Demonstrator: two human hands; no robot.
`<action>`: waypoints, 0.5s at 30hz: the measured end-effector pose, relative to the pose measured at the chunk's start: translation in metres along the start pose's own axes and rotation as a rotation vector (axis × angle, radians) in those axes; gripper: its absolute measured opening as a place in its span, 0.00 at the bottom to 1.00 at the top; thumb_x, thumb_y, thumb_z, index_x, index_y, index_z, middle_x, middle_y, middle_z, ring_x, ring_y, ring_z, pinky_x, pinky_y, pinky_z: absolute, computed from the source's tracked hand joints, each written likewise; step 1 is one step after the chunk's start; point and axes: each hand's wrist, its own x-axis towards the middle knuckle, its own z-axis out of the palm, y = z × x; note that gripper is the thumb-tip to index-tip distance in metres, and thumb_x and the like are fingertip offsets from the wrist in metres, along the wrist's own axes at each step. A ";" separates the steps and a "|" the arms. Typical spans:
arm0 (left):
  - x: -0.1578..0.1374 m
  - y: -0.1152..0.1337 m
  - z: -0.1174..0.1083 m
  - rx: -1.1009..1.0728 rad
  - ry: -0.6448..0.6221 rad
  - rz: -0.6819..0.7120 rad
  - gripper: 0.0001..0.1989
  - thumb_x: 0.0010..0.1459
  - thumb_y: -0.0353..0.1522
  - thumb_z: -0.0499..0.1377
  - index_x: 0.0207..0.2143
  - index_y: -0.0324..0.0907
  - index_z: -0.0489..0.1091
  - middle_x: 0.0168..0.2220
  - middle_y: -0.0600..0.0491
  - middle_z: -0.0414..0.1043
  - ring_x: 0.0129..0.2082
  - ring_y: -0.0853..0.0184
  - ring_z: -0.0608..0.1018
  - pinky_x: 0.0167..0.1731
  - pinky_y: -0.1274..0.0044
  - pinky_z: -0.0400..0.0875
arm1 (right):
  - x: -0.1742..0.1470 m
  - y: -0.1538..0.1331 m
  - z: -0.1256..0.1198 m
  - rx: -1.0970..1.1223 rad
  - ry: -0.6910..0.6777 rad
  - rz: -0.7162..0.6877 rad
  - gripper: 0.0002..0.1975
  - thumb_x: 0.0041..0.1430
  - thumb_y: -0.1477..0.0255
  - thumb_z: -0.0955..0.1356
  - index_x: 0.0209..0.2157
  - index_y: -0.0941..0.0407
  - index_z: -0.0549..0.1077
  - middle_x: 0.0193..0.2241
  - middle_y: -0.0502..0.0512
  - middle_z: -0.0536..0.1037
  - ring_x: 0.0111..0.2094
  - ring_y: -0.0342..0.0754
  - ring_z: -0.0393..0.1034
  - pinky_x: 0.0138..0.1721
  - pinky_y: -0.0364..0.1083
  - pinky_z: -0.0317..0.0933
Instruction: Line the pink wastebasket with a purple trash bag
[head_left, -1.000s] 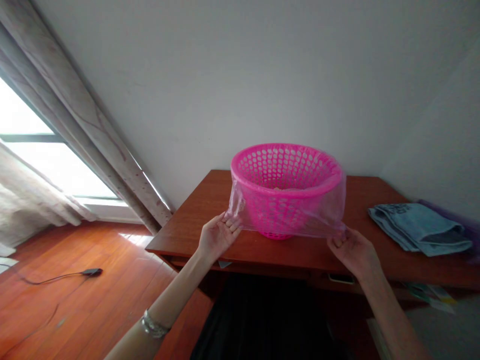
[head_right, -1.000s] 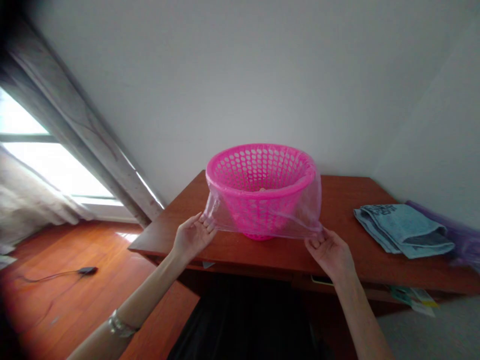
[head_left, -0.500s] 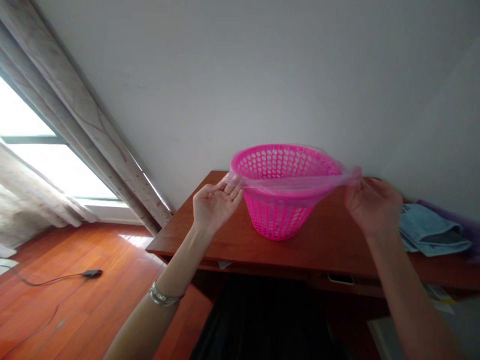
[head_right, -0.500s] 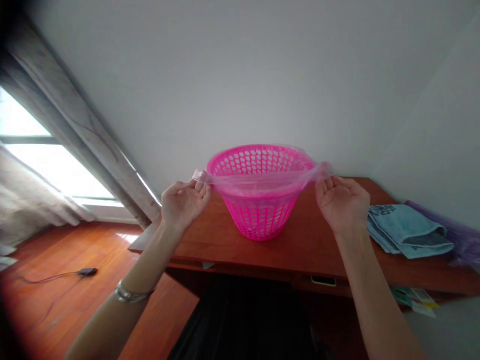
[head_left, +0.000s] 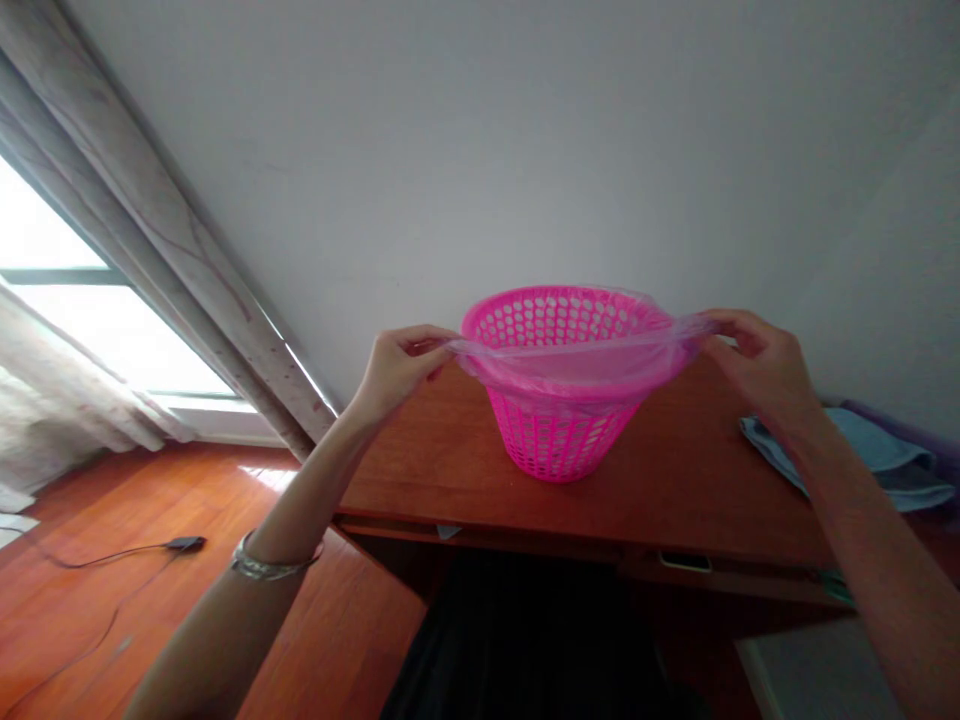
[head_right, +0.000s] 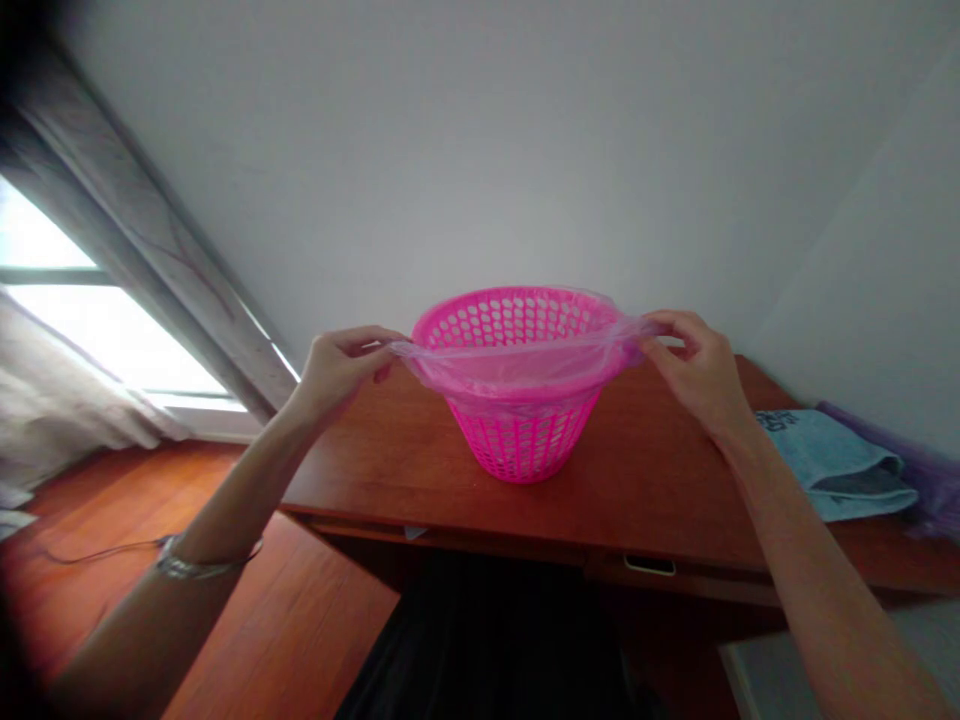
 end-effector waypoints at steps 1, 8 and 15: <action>0.007 0.001 -0.001 0.017 0.005 0.009 0.07 0.46 0.19 0.64 0.27 0.36 0.77 0.22 0.54 0.73 0.19 0.76 0.69 0.19 0.84 0.60 | 0.006 0.001 0.001 0.014 -0.011 0.023 0.09 0.54 0.69 0.71 0.37 0.56 0.77 0.37 0.52 0.77 0.38 0.42 0.70 0.43 0.43 0.64; 0.077 0.012 -0.004 -0.248 -0.116 -0.119 0.10 0.56 0.24 0.55 0.21 0.36 0.69 0.24 0.54 0.70 0.25 0.73 0.72 0.30 0.80 0.66 | 0.070 0.021 0.007 0.585 -0.048 0.402 0.14 0.56 0.77 0.65 0.18 0.58 0.63 0.16 0.45 0.62 0.19 0.36 0.55 0.22 0.40 0.49; 0.143 -0.008 -0.013 0.087 -0.240 -0.403 0.18 0.60 0.28 0.54 0.16 0.40 0.60 0.14 0.60 0.50 0.13 0.77 0.54 0.21 0.80 0.50 | 0.120 0.057 -0.010 0.488 -0.216 0.695 0.20 0.59 0.74 0.60 0.14 0.57 0.53 0.10 0.41 0.52 0.15 0.31 0.41 0.21 0.40 0.39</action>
